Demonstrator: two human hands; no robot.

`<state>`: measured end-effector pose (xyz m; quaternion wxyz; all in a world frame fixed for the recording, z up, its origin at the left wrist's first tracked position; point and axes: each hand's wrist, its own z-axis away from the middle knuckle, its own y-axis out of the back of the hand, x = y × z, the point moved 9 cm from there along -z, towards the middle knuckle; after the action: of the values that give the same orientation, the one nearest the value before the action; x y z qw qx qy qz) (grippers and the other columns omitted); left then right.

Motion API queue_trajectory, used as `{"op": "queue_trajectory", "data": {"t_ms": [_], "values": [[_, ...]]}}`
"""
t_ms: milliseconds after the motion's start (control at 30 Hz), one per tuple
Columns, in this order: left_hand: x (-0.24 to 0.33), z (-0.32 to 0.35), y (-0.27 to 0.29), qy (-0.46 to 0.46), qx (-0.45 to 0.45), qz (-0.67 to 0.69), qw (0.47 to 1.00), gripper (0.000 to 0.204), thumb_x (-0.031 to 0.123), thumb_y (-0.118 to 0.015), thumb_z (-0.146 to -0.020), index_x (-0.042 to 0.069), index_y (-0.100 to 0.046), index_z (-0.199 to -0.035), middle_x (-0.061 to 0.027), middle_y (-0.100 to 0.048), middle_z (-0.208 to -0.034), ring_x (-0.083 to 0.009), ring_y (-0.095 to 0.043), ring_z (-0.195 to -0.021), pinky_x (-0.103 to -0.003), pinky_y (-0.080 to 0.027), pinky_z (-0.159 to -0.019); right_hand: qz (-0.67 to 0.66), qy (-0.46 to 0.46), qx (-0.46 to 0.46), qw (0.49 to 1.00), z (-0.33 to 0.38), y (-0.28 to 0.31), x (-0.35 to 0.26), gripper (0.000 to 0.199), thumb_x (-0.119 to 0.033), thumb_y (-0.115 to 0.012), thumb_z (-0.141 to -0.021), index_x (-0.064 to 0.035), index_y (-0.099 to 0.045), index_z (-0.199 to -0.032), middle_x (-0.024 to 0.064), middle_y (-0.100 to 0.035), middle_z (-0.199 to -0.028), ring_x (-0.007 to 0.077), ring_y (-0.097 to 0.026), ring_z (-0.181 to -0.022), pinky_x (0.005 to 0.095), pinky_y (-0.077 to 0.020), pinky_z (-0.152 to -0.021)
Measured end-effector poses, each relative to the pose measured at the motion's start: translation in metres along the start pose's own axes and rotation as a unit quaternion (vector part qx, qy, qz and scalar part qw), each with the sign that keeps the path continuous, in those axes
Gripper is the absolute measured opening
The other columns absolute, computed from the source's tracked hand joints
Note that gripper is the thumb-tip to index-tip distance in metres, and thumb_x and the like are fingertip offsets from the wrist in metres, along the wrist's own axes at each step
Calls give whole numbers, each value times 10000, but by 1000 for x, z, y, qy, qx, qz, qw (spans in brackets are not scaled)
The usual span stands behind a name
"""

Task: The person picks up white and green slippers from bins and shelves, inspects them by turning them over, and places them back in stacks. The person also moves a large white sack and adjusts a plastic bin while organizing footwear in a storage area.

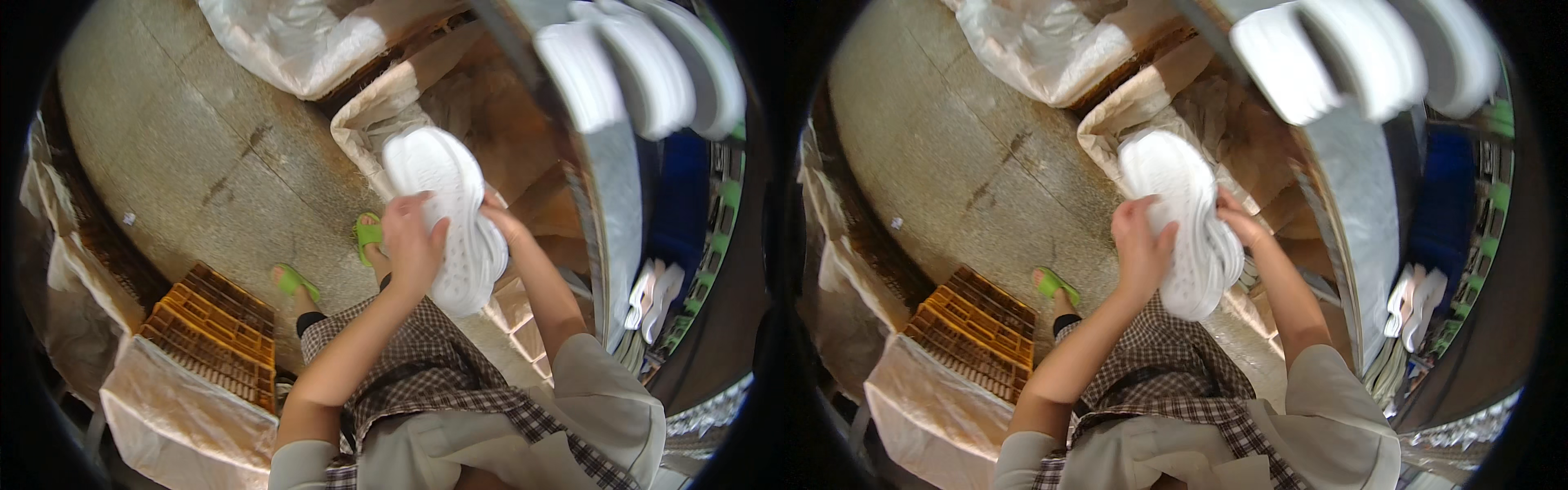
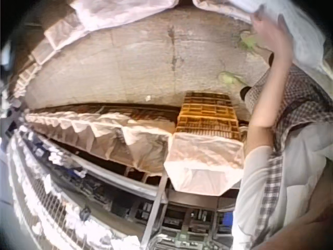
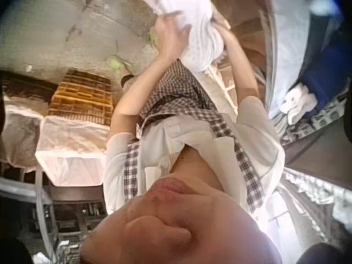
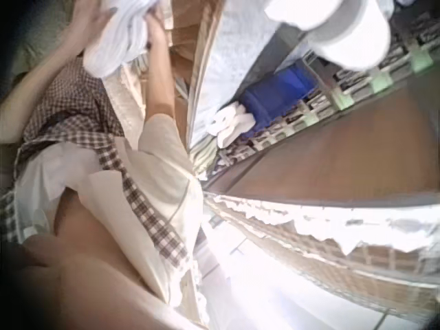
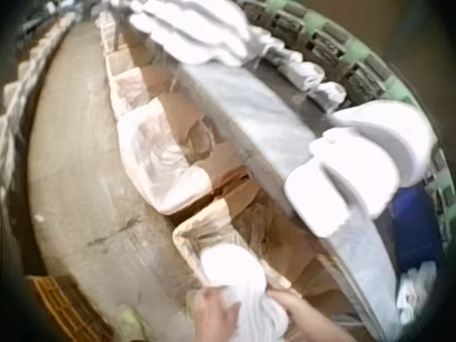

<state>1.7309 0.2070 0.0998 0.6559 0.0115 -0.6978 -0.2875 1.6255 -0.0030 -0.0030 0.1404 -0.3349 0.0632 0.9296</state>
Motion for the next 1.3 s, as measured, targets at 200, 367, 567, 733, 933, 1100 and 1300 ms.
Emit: {"op": "queue_trajectory", "data": {"t_ms": [200,367,567,733,933,1100,1300], "values": [[-102,-57,-198,112,-168,251,947,304,178,-533,-857,42,-571,-1126,-217,-512,-1169,-338,-499,-1065,-425,-370,-907,190,30,39,981,-142,148,-6,791,-189,-664,-701,0,-303,-1378,140,-428,-1339,270,-406,-1229,380,-320,-1037],[-228,-29,-313,386,-114,345,848,653,268,-490,-911,-62,-182,-1383,-266,-373,-1343,-391,-376,-1235,-391,-247,-1065,485,89,57,868,-273,186,36,962,-230,-721,-627,-20,-214,-1418,204,-340,-1396,334,-335,-1282,399,-273,-1068],[-202,34,-251,246,-56,389,886,546,87,-594,-836,-41,-322,-1292,-211,-441,-1247,-330,-463,-1140,-384,-363,-974,674,-17,121,729,-351,130,187,1195,-351,-690,-637,-25,160,-1412,190,-108,-1478,309,-94,-1375,579,-62,-1071],[-180,52,-211,210,-53,433,875,481,-25,-598,-801,-22,-381,-1230,-168,-525,-1117,-254,-560,-1005,-331,-452,-856,667,-60,50,741,-344,134,158,1226,-483,-715,-615,-47,81,-1439,207,-143,-1475,322,-146,-1366,591,-105,-1063],[-185,74,-182,216,-86,416,879,549,-105,-512,-817,24,-281,-1299,-148,-490,-1125,-208,-542,-986,-338,-428,-890,719,-86,128,678,-335,117,174,1377,-719,-680,-545,7,98,-1420,212,-128,-1478,328,-148,-1371,619,-103,-1052],[-202,92,-160,272,-73,376,883,530,-75,-502,-843,21,-256,-1303,-145,-486,-1095,-180,-534,-924,-322,-429,-865,723,-177,98,661,-348,130,182,1358,-744,-646,-565,-3,102,-1424,166,-14,-1514,269,-37,-1405,568,-86,-1082],[-192,97,-62,279,-17,338,899,507,-50,-564,-812,-29,-311,-1251,-141,-533,-1043,-183,-560,-896,-308,-460,-828,554,153,294,764,-256,65,81,799,-397,-678,-760,-28,-300,-1360,220,-295,-1394,318,-311,-1283,453,-251,-1042]]}}
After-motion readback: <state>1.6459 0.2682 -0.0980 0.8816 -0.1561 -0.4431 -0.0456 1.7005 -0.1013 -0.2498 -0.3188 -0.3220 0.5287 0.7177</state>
